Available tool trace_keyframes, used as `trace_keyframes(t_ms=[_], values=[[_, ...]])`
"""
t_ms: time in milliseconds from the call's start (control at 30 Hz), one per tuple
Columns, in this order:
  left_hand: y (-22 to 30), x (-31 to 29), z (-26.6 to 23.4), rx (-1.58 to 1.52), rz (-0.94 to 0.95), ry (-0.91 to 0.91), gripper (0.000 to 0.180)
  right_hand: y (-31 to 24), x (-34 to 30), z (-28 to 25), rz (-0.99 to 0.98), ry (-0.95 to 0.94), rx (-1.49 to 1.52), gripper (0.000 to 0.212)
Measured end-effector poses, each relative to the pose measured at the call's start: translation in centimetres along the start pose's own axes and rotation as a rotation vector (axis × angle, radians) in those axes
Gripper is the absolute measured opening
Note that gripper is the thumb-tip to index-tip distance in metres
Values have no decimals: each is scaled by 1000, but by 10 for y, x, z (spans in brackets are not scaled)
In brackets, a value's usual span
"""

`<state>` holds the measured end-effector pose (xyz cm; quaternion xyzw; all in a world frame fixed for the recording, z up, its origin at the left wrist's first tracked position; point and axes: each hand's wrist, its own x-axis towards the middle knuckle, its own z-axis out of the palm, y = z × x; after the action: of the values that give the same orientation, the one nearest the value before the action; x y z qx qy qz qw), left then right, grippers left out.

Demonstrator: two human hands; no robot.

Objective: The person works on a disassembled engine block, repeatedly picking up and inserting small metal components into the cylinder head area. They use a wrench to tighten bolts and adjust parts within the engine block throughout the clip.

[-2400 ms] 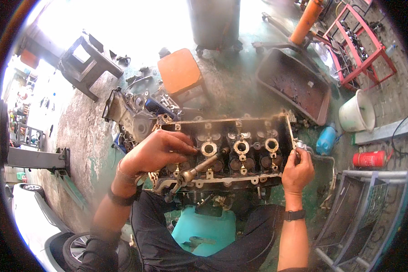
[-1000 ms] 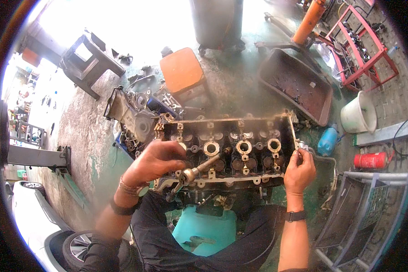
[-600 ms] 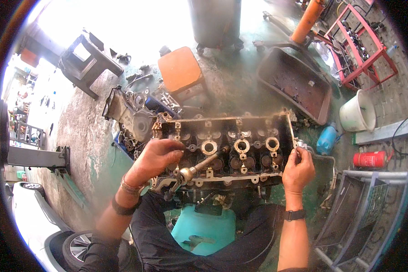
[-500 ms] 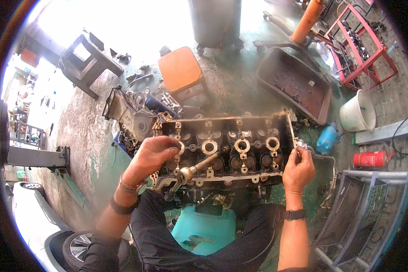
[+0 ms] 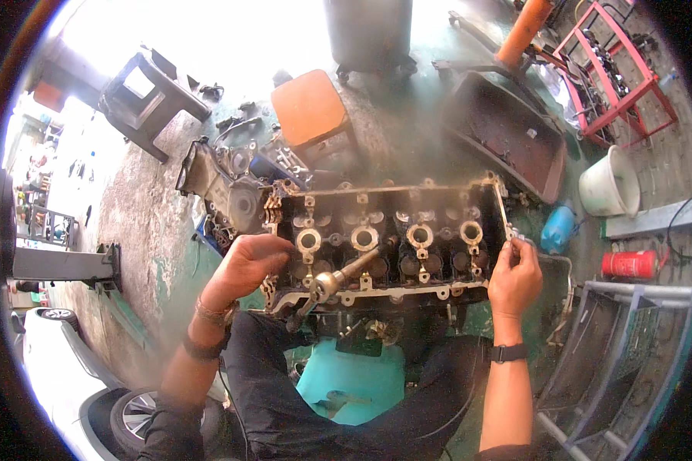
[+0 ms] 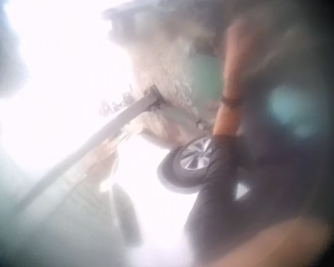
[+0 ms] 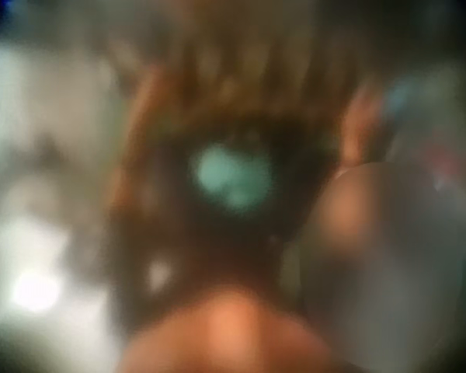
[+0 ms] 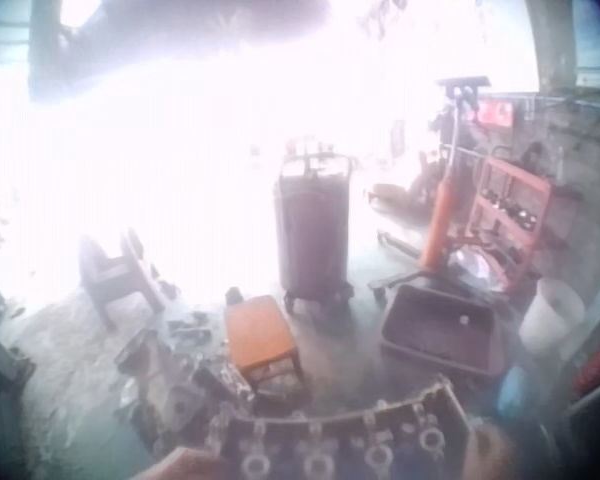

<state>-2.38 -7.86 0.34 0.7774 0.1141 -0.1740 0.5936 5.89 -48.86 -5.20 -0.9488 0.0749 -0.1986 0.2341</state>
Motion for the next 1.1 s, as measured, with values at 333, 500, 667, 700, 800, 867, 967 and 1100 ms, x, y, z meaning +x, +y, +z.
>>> trace_keyframes(t_ms=[333,500,667,700,800,867,967,1100], values=[[28,28,25,780,284,-403,36,5,1,2,10,4,-2,14],[46,28,31,913,232,-486,28,8,1,5,-1,20,-1,13],[55,28,37,982,178,-502,18,8,2,6,-8,30,17,13],[56,28,38,966,172,-498,16,8,2,5,-6,31,23,13],[54,28,37,941,157,-513,16,7,1,4,-4,30,25,13],[52,30,35,940,208,-534,14,6,1,4,-2,28,30,13],[50,31,33,946,247,-539,11,6,1,6,-2,35,39,13],[51,30,34,986,231,-546,12,9,1,6,-6,37,33,12]])
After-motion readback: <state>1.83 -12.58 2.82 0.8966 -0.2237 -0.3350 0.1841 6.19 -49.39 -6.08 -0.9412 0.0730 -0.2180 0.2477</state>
